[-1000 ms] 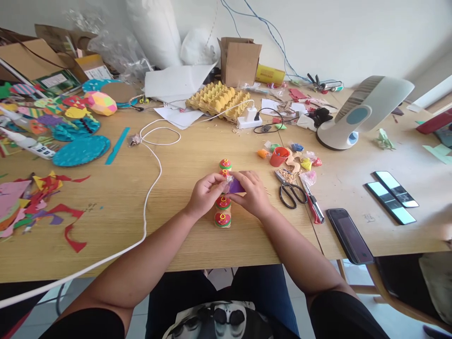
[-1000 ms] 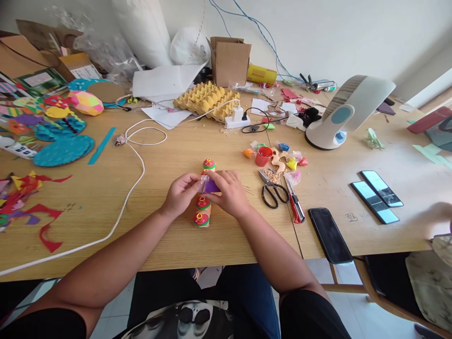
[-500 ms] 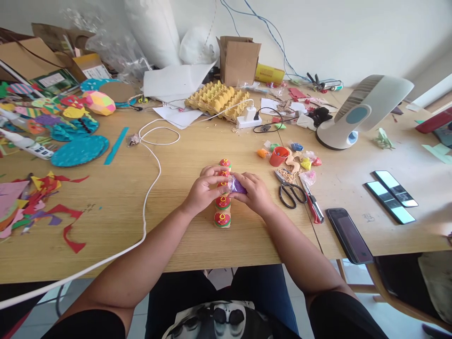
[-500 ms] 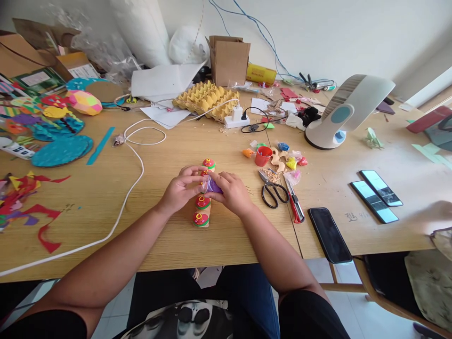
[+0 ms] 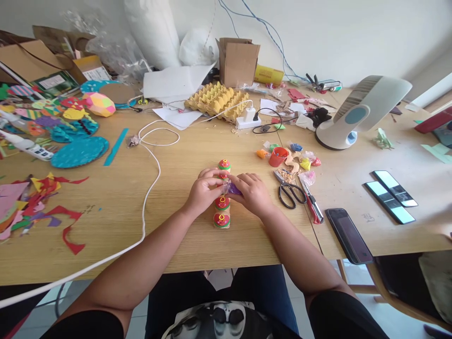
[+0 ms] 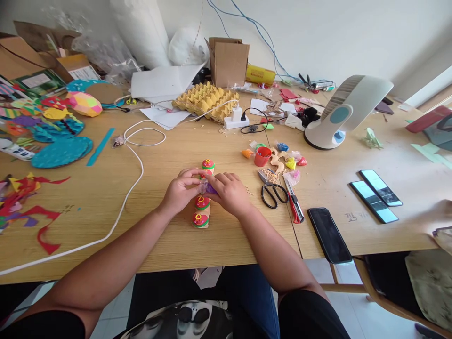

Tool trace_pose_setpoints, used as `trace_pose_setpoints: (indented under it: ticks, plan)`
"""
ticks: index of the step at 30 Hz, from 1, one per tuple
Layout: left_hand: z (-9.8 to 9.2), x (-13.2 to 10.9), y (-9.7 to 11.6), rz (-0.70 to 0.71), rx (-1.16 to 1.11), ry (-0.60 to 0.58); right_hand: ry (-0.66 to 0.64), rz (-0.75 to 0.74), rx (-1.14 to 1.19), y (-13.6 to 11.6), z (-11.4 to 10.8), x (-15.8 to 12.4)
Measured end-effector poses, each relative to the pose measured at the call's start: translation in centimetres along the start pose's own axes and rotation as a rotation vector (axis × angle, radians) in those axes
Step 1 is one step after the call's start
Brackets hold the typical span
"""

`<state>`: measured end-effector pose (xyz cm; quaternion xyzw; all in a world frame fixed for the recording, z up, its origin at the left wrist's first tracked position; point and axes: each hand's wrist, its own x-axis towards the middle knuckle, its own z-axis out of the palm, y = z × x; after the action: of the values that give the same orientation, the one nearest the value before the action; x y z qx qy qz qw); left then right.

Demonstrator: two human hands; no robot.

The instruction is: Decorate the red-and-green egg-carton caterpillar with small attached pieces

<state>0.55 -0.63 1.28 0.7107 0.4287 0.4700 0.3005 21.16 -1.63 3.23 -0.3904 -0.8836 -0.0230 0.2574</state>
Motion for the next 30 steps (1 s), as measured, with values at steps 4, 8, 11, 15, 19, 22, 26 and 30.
trace_pose_setpoints:
  ticks: [4,8,11,15,19,22,26,30]
  plan:
    - [-0.1,-0.1,0.2,0.019,-0.005,0.016,0.018,-0.024,-0.004,-0.1,-0.1,0.0]
    - [-0.2,-0.1,0.5,0.057,0.025,0.035,0.024,-0.021,-0.004,-0.2,-0.2,0.0]
    - [-0.2,-0.1,0.7,0.105,0.055,0.059,0.029,-0.010,-0.004,-0.2,-0.1,0.0]
    - [-0.1,-0.1,0.7,0.107,0.057,0.111,0.047,0.023,0.022,-0.2,0.0,0.0]
    - [-0.1,-0.1,0.3,0.001,-0.085,0.257,0.170,0.179,0.109,0.1,-0.1,0.0]
    - [0.0,0.0,0.1,-0.049,-0.227,0.324,0.240,0.296,0.243,0.5,0.0,0.1]
    - [0.3,-0.1,-0.1,-0.040,-0.277,0.305,0.313,0.478,0.493,1.3,0.6,0.3]
    - [0.4,-0.1,-0.5,-0.056,-0.273,0.334,0.404,0.692,0.764,2.6,0.9,0.3]
